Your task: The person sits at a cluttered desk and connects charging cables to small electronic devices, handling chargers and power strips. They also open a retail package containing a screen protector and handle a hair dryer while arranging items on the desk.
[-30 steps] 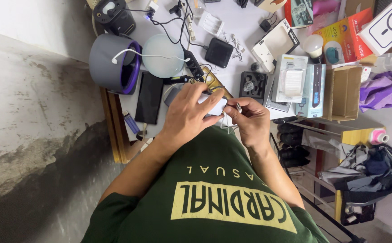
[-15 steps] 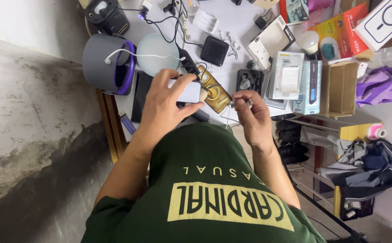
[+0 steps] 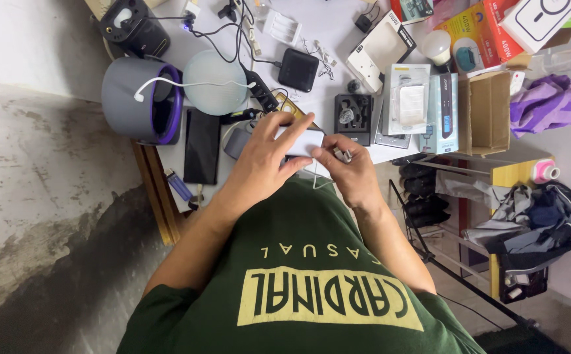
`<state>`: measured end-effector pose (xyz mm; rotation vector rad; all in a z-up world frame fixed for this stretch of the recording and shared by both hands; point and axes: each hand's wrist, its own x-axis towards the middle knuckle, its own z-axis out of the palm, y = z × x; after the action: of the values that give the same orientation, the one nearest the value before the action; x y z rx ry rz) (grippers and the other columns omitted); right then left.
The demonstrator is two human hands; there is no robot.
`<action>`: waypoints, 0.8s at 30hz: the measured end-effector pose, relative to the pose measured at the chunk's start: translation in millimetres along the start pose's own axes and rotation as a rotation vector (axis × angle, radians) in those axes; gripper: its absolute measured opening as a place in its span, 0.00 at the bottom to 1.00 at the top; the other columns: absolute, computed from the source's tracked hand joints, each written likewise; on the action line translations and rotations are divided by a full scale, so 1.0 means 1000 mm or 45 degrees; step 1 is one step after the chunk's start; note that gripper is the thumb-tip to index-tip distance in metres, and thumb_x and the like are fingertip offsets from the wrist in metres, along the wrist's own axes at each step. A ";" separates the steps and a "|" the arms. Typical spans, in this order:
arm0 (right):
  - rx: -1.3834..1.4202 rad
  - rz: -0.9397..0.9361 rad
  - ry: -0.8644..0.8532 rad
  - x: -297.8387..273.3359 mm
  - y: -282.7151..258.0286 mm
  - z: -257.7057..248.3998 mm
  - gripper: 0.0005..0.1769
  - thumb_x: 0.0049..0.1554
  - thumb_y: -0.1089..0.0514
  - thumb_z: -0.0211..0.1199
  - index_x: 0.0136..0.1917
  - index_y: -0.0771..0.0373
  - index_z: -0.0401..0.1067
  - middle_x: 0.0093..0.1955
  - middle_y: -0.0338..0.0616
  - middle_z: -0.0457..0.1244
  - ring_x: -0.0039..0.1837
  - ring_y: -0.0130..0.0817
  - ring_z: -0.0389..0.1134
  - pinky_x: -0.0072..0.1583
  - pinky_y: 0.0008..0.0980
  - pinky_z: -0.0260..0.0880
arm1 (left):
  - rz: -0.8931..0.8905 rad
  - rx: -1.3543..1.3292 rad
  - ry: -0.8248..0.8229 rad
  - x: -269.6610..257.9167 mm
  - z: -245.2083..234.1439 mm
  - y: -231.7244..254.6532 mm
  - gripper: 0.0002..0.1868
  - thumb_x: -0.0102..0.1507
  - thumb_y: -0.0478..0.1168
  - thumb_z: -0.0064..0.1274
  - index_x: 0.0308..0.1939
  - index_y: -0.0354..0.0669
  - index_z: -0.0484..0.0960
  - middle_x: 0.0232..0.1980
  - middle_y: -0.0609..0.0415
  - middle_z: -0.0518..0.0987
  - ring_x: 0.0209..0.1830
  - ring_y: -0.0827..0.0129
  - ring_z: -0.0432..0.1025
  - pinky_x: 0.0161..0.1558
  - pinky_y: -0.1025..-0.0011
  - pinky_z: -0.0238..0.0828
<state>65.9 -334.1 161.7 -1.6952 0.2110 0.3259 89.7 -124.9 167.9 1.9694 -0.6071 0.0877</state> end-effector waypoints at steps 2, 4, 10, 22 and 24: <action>0.197 0.125 0.075 0.004 0.002 -0.007 0.05 0.60 0.61 0.68 0.45 0.64 0.76 0.34 0.28 0.58 0.35 0.15 0.52 0.36 0.19 0.48 | -0.001 -0.027 0.075 0.001 0.001 0.001 0.37 0.62 0.38 0.67 0.73 0.43 0.68 0.65 0.43 0.69 0.65 0.47 0.67 0.62 0.57 0.69; 0.438 0.226 0.163 0.017 0.007 -0.017 0.03 0.60 0.61 0.67 0.44 0.61 0.75 0.32 0.29 0.57 0.30 0.15 0.49 0.32 0.20 0.43 | -0.004 -0.027 0.155 0.001 0.000 0.001 0.34 0.64 0.36 0.64 0.73 0.41 0.68 0.68 0.42 0.69 0.66 0.47 0.68 0.63 0.58 0.71; 0.984 0.441 0.391 0.086 0.053 -0.072 0.13 0.61 0.53 0.64 0.36 0.56 0.68 0.30 0.32 0.59 0.25 0.20 0.44 0.26 0.25 0.37 | -0.158 -0.135 0.283 -0.008 -0.003 -0.007 0.25 0.68 0.32 0.58 0.68 0.40 0.71 0.66 0.45 0.71 0.60 0.55 0.73 0.55 0.66 0.76; 1.186 0.652 0.593 0.191 0.124 -0.106 0.14 0.61 0.51 0.68 0.40 0.59 0.69 0.36 0.37 0.66 0.25 0.20 0.43 0.27 0.25 0.36 | -0.213 -0.162 0.295 -0.028 0.000 -0.021 0.16 0.66 0.30 0.56 0.59 0.36 0.77 0.56 0.46 0.76 0.49 0.60 0.74 0.49 0.68 0.74; 1.130 0.629 0.534 0.200 0.122 -0.096 0.13 0.61 0.51 0.68 0.39 0.57 0.69 0.37 0.37 0.66 0.25 0.21 0.44 0.27 0.26 0.38 | -0.228 -0.186 0.300 -0.029 0.001 -0.021 0.15 0.66 0.30 0.56 0.58 0.36 0.77 0.55 0.45 0.76 0.46 0.60 0.74 0.48 0.67 0.74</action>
<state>223.8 -437.7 -7.3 -0.7900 0.9456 0.1835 74.0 -107.6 140.9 1.8297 -0.2752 0.1576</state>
